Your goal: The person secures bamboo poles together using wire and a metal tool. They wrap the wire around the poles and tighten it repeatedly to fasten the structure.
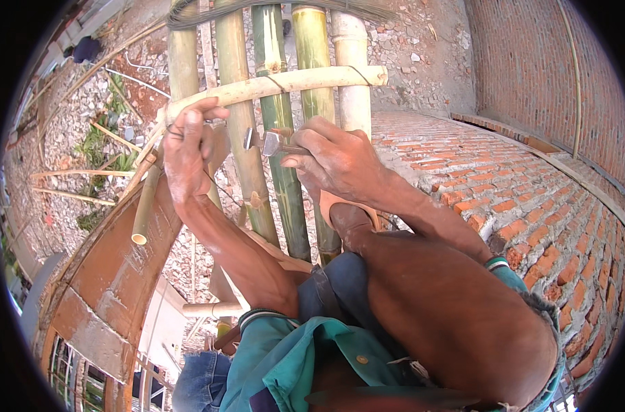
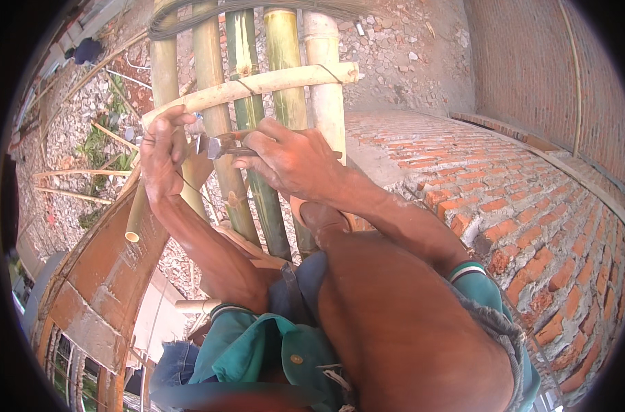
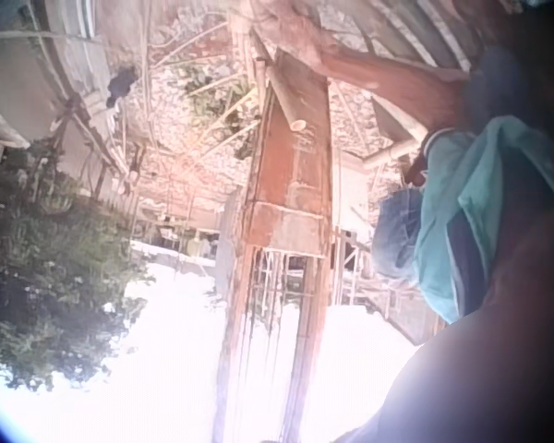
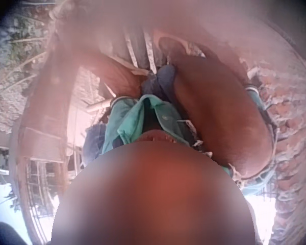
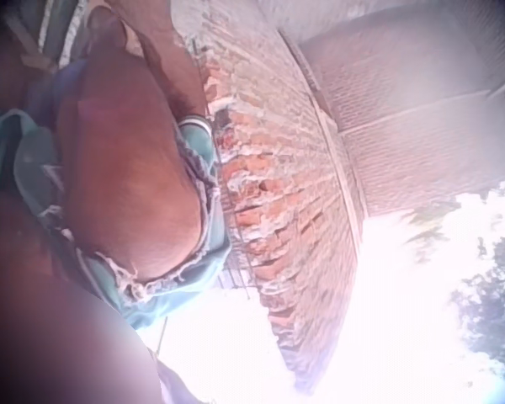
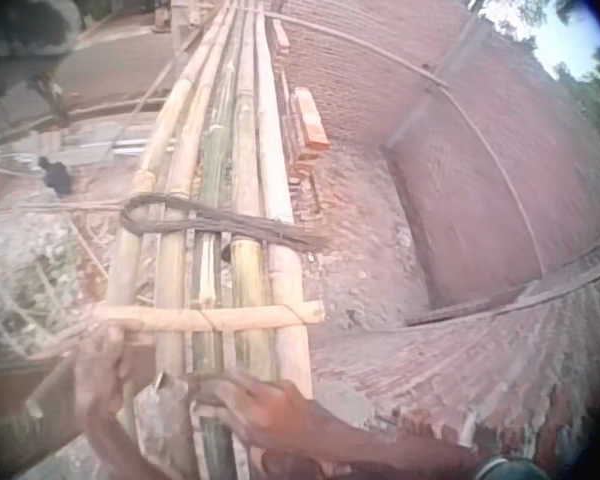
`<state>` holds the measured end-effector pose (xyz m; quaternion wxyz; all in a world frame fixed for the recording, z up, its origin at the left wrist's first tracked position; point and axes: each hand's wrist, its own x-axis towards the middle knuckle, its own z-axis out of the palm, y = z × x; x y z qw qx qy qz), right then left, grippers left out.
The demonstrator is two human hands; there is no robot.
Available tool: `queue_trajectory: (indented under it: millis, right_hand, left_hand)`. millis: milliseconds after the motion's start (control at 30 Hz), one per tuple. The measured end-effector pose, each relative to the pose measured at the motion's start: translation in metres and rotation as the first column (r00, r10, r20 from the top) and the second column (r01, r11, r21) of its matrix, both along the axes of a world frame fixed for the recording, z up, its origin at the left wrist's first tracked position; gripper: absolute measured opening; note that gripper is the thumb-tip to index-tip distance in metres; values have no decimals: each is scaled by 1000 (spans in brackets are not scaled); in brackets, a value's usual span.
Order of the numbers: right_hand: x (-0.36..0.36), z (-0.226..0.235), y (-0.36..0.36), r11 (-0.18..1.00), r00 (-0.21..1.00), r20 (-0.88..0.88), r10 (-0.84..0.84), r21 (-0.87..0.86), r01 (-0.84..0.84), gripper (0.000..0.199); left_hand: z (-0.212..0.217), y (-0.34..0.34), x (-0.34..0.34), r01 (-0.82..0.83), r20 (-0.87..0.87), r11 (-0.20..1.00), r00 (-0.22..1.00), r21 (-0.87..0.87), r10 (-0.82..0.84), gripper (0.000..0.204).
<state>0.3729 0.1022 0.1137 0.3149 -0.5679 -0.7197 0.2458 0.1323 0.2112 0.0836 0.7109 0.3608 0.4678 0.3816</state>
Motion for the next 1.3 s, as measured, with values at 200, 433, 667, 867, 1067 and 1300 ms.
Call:
queue_trajectory:
  millis: [200, 433, 667, 867, 1067, 1300]
  right_hand:
    - [17, 9, 15, 977, 890, -413, -193, -164, 136, 51]
    - [105, 18, 0, 923, 884, -357, -300, -342, 175, 47]
    - [98, -17, -7, 799, 965, -93, -246, -583, 147, 35]
    - [97, -31, 1, 935, 987, -108, -117, -348, 72, 37]
    - [95, -40, 18, 957, 989, -145, -33, -289, -11, 34]
    - [85, -33, 18, 901, 987, -121, -105, -431, 43, 42]
  left_hand:
    - [3, -17, 67, 338, -72, 930, 941, 146, -330, 33]
    - [16, 1, 52, -38, -121, 995, 991, 95, 50, 39]
    - [2, 3, 19, -213, -50, 971, 974, 109, 219, 43]
    - [11, 6, 4, -281, -53, 956, 957, 85, 286, 44]
    - [8, 4, 8, -321, 17, 946, 947, 48, 320, 43]
    - [20, 5, 11, -403, 60, 915, 914, 7, 402, 57]
